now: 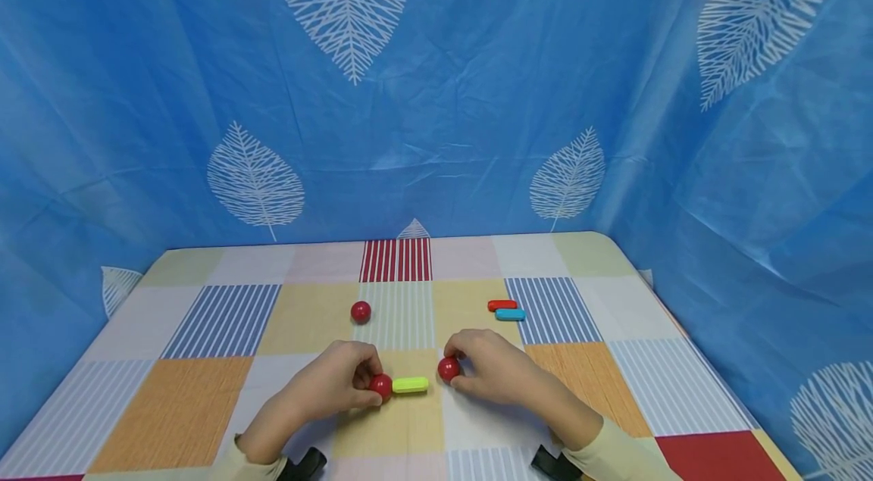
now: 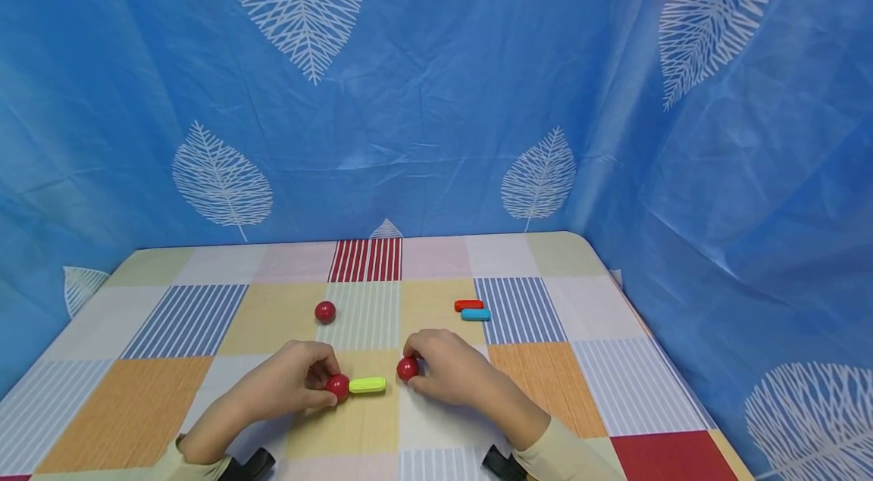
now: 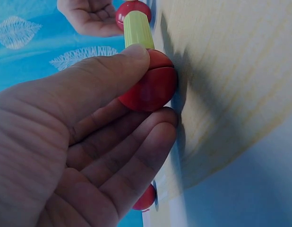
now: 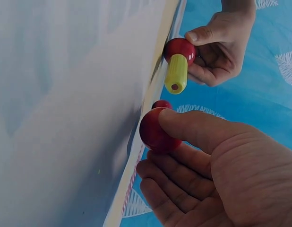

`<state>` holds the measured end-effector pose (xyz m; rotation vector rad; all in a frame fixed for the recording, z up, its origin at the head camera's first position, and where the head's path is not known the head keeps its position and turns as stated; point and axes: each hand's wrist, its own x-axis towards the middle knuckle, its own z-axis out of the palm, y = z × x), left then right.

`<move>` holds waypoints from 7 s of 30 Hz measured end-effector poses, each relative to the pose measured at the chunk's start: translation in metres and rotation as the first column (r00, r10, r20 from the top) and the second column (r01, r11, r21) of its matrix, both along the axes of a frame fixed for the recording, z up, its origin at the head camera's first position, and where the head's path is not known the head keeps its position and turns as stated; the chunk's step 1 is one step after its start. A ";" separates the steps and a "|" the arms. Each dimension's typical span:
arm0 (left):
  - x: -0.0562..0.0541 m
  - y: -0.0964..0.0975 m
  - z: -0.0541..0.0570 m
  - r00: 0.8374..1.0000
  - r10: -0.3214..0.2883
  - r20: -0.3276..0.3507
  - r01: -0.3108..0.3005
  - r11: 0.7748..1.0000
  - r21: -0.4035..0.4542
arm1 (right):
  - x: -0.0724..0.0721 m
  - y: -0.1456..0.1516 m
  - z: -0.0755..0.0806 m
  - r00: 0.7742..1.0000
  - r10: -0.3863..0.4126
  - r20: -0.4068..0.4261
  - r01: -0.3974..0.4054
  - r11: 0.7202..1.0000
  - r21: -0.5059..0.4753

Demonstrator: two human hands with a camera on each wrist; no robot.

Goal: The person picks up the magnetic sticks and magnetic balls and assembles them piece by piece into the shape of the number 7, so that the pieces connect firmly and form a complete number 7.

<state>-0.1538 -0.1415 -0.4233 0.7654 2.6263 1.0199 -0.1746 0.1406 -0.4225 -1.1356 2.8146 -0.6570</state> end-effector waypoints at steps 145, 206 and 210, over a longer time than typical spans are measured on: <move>0.004 0.006 0.006 0.997 -0.002 -0.072 -0.004 0.997 -0.083 | -0.007 0.053 0.006 0.972 -0.234 0.001 0.233 0.967 0.104; 0.005 0.006 0.005 0.998 0.009 -0.058 -0.013 0.997 -0.078 | 0.040 0.013 -0.004 0.845 -0.131 0.518 0.234 0.962 -0.138; 0.005 0.006 0.005 0.998 0.011 -0.056 -0.016 0.997 -0.082 | 0.042 0.010 -0.007 0.803 -0.108 0.586 0.260 0.948 -0.181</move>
